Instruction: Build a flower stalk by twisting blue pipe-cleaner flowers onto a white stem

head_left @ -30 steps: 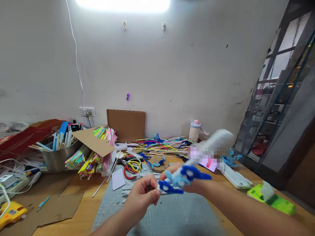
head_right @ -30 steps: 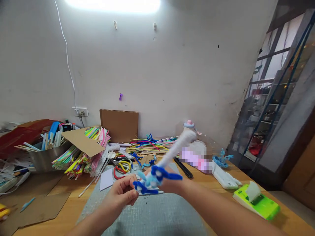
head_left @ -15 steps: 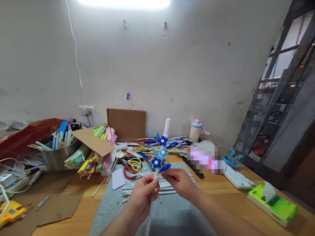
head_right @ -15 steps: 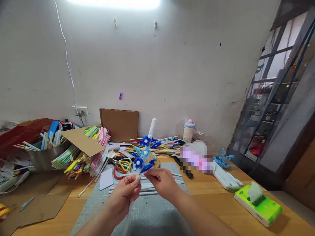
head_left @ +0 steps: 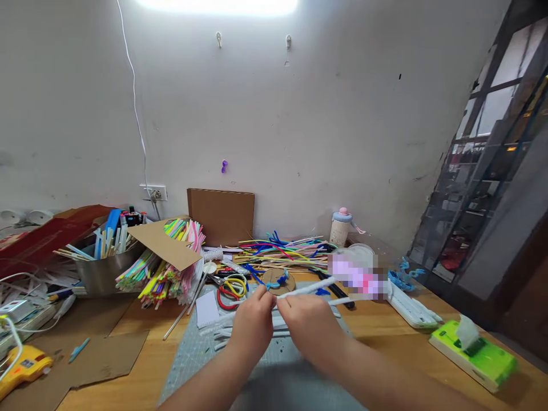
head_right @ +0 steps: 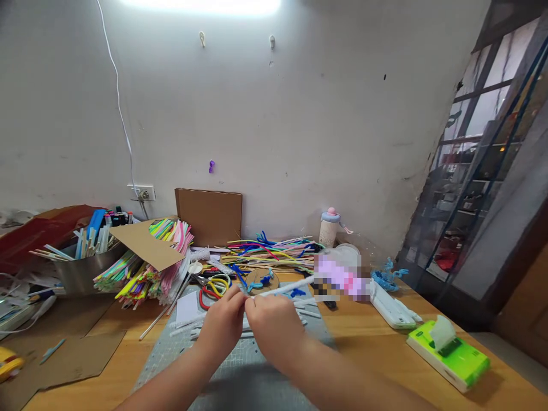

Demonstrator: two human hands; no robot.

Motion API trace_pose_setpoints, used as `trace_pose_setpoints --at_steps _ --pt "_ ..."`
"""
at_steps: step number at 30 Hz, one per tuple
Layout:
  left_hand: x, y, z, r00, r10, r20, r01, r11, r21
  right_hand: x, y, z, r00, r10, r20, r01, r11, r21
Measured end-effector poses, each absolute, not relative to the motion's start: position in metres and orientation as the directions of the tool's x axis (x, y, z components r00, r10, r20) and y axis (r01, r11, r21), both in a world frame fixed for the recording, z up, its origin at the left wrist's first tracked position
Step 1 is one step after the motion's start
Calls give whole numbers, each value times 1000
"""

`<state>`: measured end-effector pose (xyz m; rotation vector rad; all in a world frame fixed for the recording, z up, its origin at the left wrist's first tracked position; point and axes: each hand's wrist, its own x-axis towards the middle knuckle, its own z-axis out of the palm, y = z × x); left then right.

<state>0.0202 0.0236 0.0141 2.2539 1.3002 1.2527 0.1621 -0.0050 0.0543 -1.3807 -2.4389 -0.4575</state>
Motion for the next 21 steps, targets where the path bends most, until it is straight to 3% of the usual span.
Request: trace_pose_setpoints --at_steps 2,4,7,11,16,21 --pt "16 22 20 376 757 535 623 -634 459 170 4 74 -523 769 368 842 532 87" --pt "10 19 29 488 710 508 558 -701 445 180 15 91 -562 776 286 805 592 -25" --pt "2 13 44 568 689 450 386 -706 594 194 33 103 -639 759 127 696 640 -325" --pt "-2 7 49 605 727 326 318 -596 738 203 44 87 -679 732 -53 593 505 -628" --pt "-3 5 44 663 721 199 287 -491 822 204 39 67 -711 697 -89 527 445 -724" --pt "-3 7 42 707 706 46 50 -115 992 199 34 63 -716 697 -29 379 355 -855"
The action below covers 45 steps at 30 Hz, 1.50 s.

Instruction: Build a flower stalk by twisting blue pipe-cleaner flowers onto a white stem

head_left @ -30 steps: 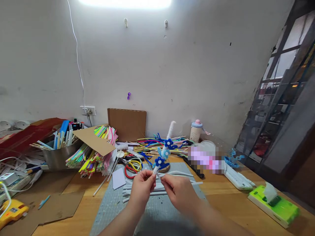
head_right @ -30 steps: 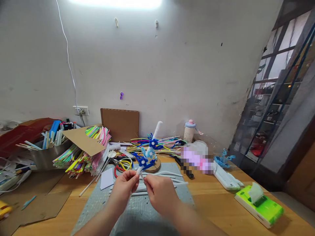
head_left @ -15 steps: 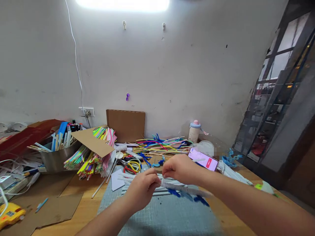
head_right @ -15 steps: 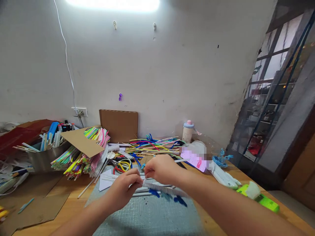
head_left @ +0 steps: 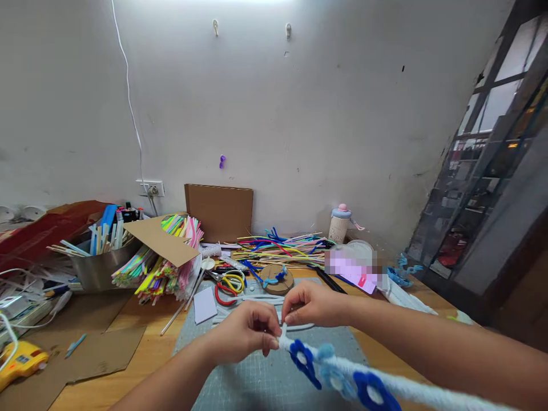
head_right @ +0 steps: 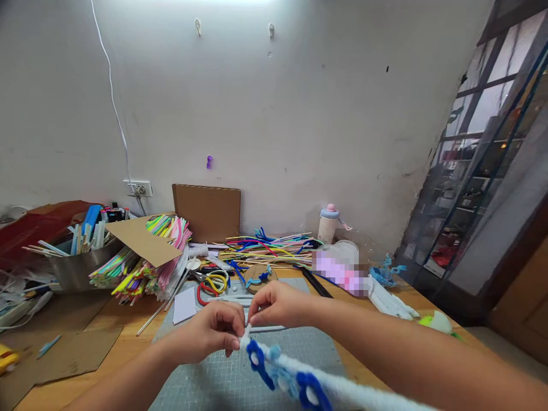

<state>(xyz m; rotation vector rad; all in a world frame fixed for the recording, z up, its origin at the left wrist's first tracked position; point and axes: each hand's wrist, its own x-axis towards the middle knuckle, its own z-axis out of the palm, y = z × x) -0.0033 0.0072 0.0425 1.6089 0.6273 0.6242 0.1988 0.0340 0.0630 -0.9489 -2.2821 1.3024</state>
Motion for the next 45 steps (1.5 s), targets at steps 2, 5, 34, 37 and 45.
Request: trace_pose_setpoints --at_steps 2,5,34,37,45 --pt "-2 9 38 687 726 45 -71 5 997 195 31 59 -672 740 -16 258 213 -942" --pt "5 10 29 592 804 63 -277 130 952 186 25 47 -522 851 59 66 109 -992" --pt "46 25 -11 26 997 72 -324 -60 944 143 5 3 -31 966 257 -144 250 -957" --pt "45 21 -12 110 987 113 -336 -70 939 145 4 6 -108 969 224 -218 197 -956" --pt "43 19 -1 131 991 -39 -568 107 816 146 4 5 -179 966 188 -142 164 -976"
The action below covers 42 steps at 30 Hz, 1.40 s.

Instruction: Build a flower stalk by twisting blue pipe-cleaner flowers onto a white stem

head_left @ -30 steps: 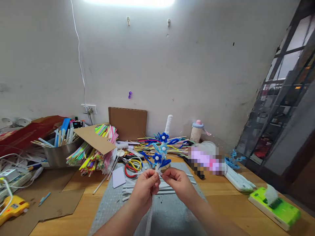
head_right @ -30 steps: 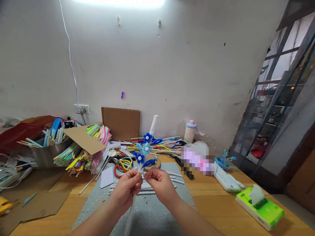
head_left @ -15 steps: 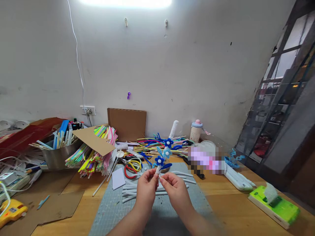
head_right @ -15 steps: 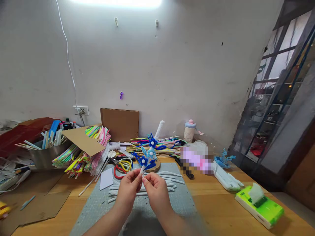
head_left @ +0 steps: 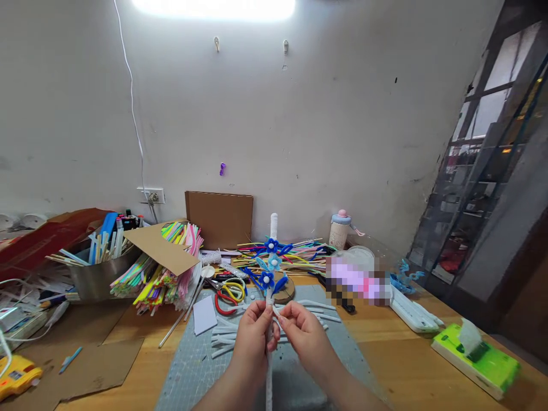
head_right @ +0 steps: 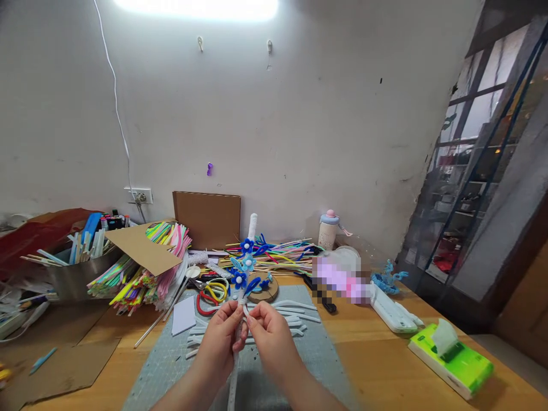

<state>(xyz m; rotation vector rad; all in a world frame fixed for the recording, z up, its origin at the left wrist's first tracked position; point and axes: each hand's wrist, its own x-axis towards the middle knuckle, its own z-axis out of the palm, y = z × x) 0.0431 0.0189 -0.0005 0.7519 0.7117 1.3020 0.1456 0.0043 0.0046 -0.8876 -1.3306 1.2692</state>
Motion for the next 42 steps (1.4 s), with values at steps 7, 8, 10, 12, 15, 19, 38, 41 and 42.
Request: trace_pose_setpoints --at_steps 7,8,10,12,15,19,38,41,42 --pt "32 36 -5 188 968 -163 -591 245 768 159 27 -3 -228 937 264 174 306 -936" --pt "31 38 -8 196 962 -189 -598 270 754 162 36 -5 -199 946 255 160 288 -944" --pt "30 39 -13 204 948 -246 -616 319 720 165 52 -11 -126 967 223 35 229 -973" --pt "30 38 -19 221 926 -306 -625 375 684 165 63 -18 -120 976 180 -175 158 -972" --pt "34 34 -26 266 884 -385 -621 462 633 162 65 -31 -210 966 150 -405 54 -913" --pt "38 26 -28 289 856 -429 -617 509 600 163 60 -43 -242 957 162 -413 50 -910" --pt "51 18 -44 138 959 -249 -513 284 810 145 52 -58 9 986 169 -142 169 -975" --pt "53 15 -47 105 971 -216 -501 239 832 140 47 -58 72 980 185 -90 191 -977" --pt "54 15 -47 92 974 -209 -493 227 840 138 46 -57 97 978 186 -75 193 -978"
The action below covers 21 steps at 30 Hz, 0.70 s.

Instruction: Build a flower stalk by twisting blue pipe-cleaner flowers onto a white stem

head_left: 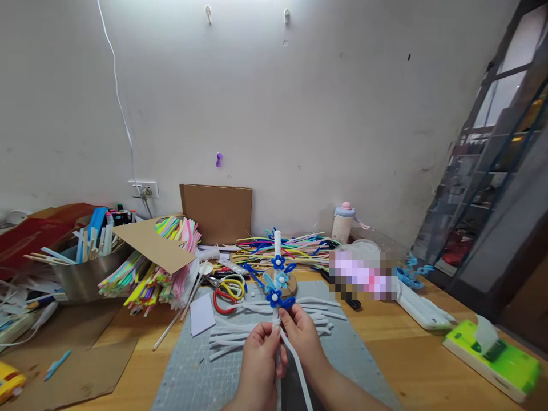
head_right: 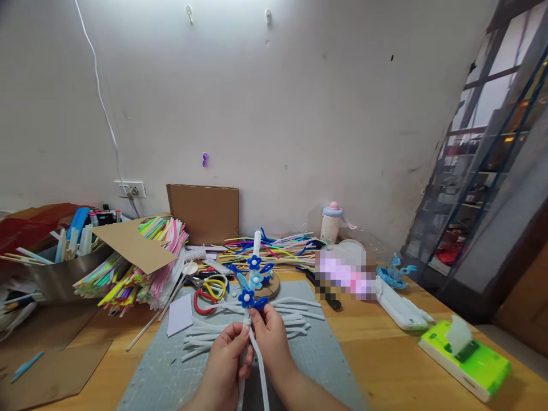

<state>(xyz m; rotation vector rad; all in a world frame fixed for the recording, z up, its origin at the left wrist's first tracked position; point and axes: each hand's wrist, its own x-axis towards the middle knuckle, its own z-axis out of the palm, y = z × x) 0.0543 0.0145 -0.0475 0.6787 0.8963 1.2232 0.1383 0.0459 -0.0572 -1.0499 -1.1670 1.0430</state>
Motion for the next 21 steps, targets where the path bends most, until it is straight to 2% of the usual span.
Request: trace_pose_setpoints --at_steps 5,10,13,17,21 --pt "58 13 -50 7 985 -174 -414 161 896 133 39 -54 203 966 161 -27 170 -985" --pt "58 14 -51 -32 987 -157 -366 135 921 132 40 -57 206 970 126 -82 146 -986" --pt "55 16 -49 45 977 -210 -446 208 870 134 43 -57 164 981 100 -173 129 -976" --pt "49 20 -40 149 942 -300 -561 330 759 141 44 -51 3 997 79 -302 77 -950" --pt "46 22 -33 186 919 -347 -639 382 668 149 46 -47 -99 984 150 -295 115 -949"
